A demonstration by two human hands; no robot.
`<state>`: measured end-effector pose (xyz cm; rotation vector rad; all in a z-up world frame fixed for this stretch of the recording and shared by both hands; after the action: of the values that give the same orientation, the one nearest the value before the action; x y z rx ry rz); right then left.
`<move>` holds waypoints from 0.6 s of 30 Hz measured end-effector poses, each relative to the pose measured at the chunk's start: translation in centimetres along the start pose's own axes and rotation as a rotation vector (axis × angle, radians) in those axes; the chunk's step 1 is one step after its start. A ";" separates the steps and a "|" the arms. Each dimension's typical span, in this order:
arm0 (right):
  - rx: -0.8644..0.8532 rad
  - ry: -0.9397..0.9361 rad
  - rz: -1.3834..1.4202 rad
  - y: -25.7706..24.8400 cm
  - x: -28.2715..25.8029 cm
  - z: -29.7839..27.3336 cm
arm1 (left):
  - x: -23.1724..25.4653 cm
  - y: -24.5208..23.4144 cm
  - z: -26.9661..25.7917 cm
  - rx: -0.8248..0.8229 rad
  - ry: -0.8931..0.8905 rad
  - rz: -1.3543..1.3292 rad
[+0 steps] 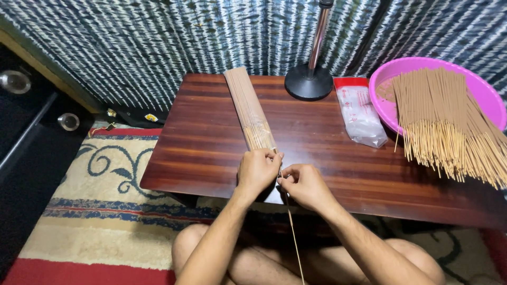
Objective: The person is manually packing incense sticks by wrapping them in paper sleeves and securing the bundles with thread.
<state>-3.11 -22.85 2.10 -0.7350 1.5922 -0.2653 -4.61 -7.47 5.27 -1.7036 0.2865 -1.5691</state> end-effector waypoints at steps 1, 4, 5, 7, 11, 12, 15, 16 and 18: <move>-0.003 -0.002 -0.001 0.1 -0.1 0.1 | 0.1 -0.3 0.0 0.003 -0.002 0.000; 0.007 0.011 0.070 0.3 -0.1 0.6 | 0.2 -0.8 0.1 0.013 -0.004 0.008; 0.019 0.004 0.088 0.4 0.0 1.0 | 0.3 -0.9 0.1 0.019 0.021 0.057; 0.032 -0.001 0.106 0.6 0.4 1.6 | 0.2 -1.0 0.1 0.024 0.047 0.107; 0.045 0.015 0.145 0.9 0.4 2.3 | -0.6 -1.0 1.2 0.144 0.177 0.102; 0.047 0.019 0.152 1.0 0.3 2.4 | -0.9 -1.1 1.6 0.216 0.239 0.097; 0.048 0.039 0.142 1.2 0.4 2.7 | -1.6 -1.9 3.0 0.396 0.346 0.056; 0.049 0.037 0.141 1.2 0.1 2.8 | -2.1 -1.7 3.9 0.397 0.347 0.055; 0.074 0.043 0.113 1.1 -0.4 2.7 | -3.1 -1.5 5.4 0.476 0.420 0.015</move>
<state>-0.84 -21.05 1.30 -0.5836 1.6496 -0.2571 -0.81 -2.36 4.41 -1.0032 0.1169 -1.8034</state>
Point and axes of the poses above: each hand's wrist, its own z-axis towards the middle knuckle, its own y-axis out of the palm, x = y × z, the point moved 4 cm from there along z, towards the middle knuckle, and after that the axes turned 6 degrees about x, right-handed, at the moved point
